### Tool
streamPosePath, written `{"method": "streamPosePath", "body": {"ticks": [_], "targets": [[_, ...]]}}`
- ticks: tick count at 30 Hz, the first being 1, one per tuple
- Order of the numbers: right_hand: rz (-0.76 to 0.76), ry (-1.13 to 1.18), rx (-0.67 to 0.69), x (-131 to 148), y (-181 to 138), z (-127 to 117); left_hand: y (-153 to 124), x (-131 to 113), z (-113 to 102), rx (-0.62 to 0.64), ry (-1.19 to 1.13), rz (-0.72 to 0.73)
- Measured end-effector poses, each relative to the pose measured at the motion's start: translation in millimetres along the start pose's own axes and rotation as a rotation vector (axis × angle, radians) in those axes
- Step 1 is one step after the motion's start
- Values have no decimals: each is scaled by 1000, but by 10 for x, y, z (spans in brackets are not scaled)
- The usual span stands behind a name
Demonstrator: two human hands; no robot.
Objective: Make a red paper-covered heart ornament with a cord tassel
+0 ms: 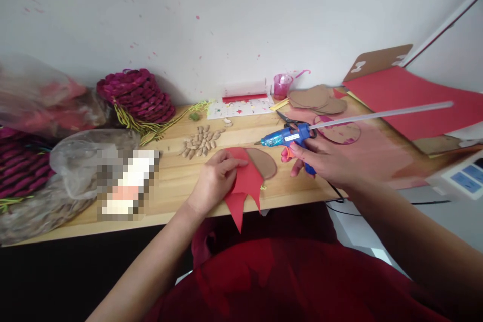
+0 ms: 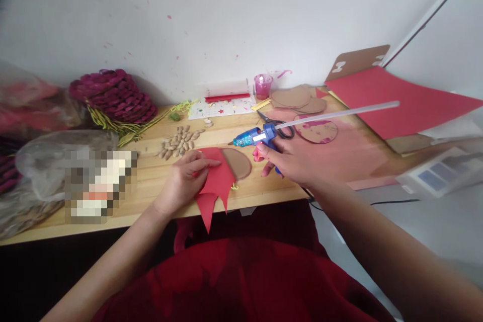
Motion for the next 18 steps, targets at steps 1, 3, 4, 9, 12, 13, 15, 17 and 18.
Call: {"method": "streamPosePath", "body": {"ticks": [1, 3, 4, 9, 12, 13, 15, 17, 18], "targets": [[3, -83, -7, 22, -2, -33, -11, 6, 1, 2, -20, -12], [12, -247, 0, 72, 7, -56, -26, 24, 4, -2, -62, -41], [21, -331, 9, 99, 17, -49, -32, 40, 5, -7, -87, -60], [-19, -607, -21, 310, 97, 56, -52, 108, -5, -44, -177, -104], [-41, -651, -3, 417, 156, 150, -49, 111, -20, -45, -177, -90], [-44, -663, 7, 445, 172, 177, -47, 107, -25, -43, -175, -83], [-41, -692, 16, 487, 197, 212, -46, 94, -35, -43, -169, -70], [-22, -716, 12, 506, 213, 224, -48, 76, -39, -42, -157, -56], [-10, -723, 14, 506, 220, 228, -51, 65, -38, -39, -150, -49]]}}
Point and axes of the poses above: each hand's wrist, its own y-axis towards the middle knuckle, its own z-axis out of the palm, x = y × z, the point moved 7 cm from there along y, towards the middle knuckle, and after that the axes turned 10 degrees about x, right-handed, at the moved point
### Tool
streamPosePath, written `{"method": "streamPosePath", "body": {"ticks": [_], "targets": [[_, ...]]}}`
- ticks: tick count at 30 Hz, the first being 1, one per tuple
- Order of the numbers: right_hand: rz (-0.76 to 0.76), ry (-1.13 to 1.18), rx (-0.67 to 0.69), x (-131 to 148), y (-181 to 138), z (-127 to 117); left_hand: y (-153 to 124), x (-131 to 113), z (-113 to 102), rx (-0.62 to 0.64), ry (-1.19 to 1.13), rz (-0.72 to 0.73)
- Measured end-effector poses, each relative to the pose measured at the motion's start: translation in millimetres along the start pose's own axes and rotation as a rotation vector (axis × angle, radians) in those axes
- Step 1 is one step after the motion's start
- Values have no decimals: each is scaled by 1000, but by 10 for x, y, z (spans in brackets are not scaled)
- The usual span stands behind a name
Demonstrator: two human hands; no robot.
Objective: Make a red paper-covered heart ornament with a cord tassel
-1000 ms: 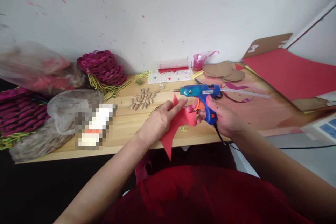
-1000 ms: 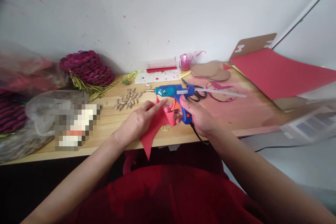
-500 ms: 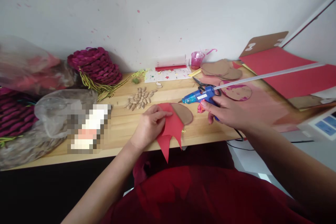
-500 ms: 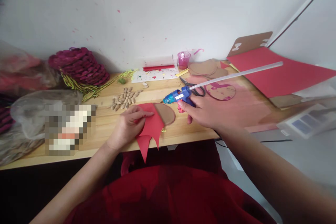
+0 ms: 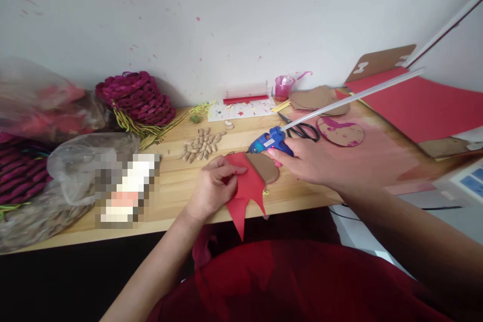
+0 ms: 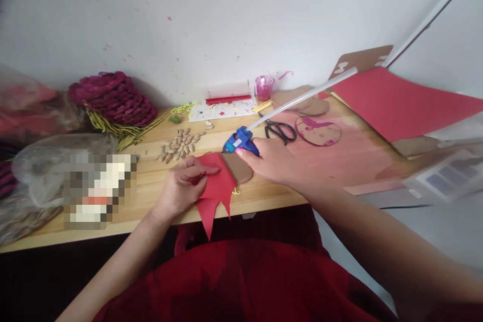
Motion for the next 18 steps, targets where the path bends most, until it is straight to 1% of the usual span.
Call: {"method": "streamPosePath", "body": {"ticks": [6, 11, 15, 18], "targets": [[3, -18, 3, -15, 36, 35, -23, -2, -13, -9, 28, -18], [12, 11, 5, -58, 53, 81, -23, 32, -54, -26, -24, -56], [-3, 28, 12, -44, 41, 97, -16, 53, -49, -6, -55, -116], [2, 18, -7, -33, 39, 83, -11, 31, -55, -6, -47, -117]]}}
Point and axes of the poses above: each hand's wrist, its own y-axis towards the middle knuckle, its own z-axis out of the palm, x = y × z, the point moved 7 cm from there along y, towards the middle knuckle, and after that the axes turned 10 degrees about x, right-handed, at the moved point
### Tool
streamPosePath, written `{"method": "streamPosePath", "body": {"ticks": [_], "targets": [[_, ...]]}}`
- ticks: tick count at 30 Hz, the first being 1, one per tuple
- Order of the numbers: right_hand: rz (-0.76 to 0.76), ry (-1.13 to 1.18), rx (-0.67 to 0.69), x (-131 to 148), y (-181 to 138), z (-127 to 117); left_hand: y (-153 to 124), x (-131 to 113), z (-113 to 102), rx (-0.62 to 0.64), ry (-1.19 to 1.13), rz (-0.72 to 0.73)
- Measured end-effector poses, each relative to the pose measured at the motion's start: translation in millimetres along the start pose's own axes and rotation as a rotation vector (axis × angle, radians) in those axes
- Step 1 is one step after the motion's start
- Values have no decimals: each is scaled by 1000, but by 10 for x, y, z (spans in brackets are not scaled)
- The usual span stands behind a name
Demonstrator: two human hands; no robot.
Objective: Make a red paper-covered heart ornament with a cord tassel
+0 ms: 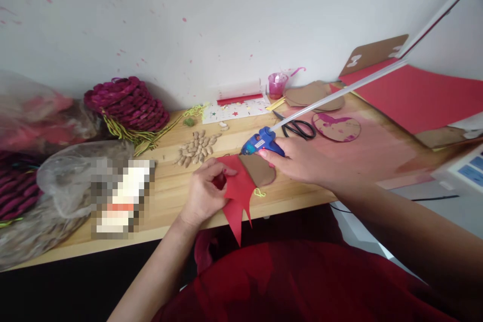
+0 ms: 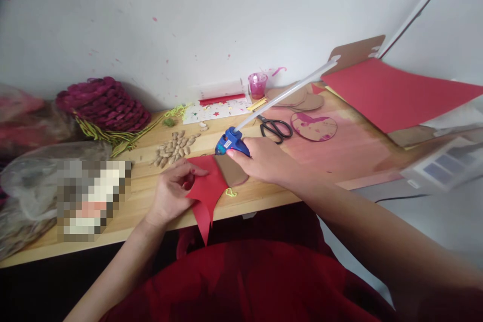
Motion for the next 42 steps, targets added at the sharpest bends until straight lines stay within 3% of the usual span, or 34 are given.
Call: {"method": "streamPosePath", "body": {"ticks": [24, 36, 42], "targets": [[-23, -77, -15, 46, 48, 8, -3, 22, 27, 21, -2, 14], [-38, -116, 56, 80, -35, -33, -11, 46, 27, 29, -21, 14], [-52, -180, 18, 43, -88, -51, 3, 32, 24, 33, -40, 17]]}}
Point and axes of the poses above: each hand's wrist, its own y-axis towards the middle knuckle, its own z-axis out of the palm, x = y × z, the point moved 7 cm from there along y, towards the middle knuckle, and after that the axes turned 10 degrees about x, right-handed, at the moved point
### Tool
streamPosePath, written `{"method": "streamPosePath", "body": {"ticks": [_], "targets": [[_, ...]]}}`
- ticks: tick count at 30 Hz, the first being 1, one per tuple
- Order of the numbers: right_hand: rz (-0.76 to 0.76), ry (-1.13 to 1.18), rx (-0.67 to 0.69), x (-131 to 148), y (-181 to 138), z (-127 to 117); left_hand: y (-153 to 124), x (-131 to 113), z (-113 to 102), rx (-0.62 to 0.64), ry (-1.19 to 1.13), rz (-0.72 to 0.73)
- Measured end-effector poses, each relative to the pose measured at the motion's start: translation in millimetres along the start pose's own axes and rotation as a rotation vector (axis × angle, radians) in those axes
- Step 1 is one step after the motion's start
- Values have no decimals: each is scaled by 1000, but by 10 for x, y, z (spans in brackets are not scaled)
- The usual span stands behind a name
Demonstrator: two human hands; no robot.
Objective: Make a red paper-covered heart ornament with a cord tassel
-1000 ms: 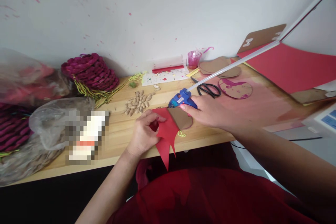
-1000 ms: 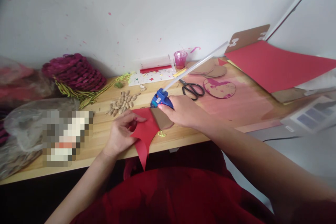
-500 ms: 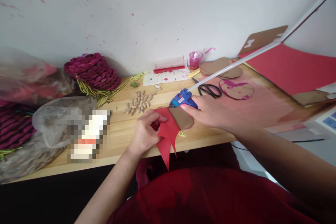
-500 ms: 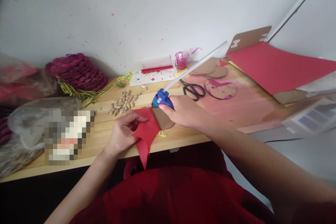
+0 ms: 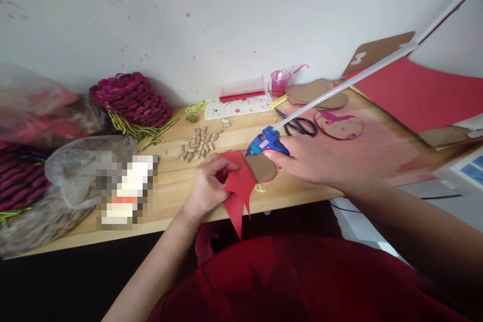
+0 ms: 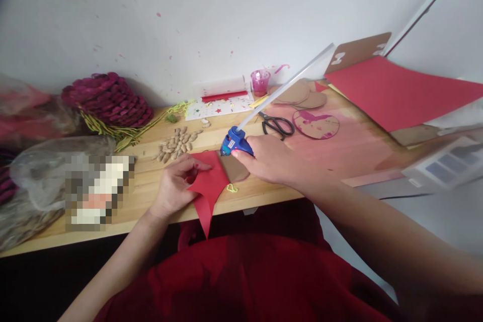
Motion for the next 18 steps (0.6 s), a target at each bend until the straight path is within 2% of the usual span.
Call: {"method": "streamPosePath", "body": {"ticks": [10, 18], "targets": [[30, 4, 28, -27, -192, -3, 8, -11, 8, 11, 17, 28], [66, 98, 138, -77, -376, 57, 6, -37, 13, 15, 32, 50]]}}
Point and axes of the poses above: each hand's wrist, its own y-axis towards the middle knuckle, its own z-axis out of the palm, x = y × z, the point moved 7 cm from there along y, towards the middle knuckle, and after that the axes turned 10 degrees about x, right-handed, at the moved point
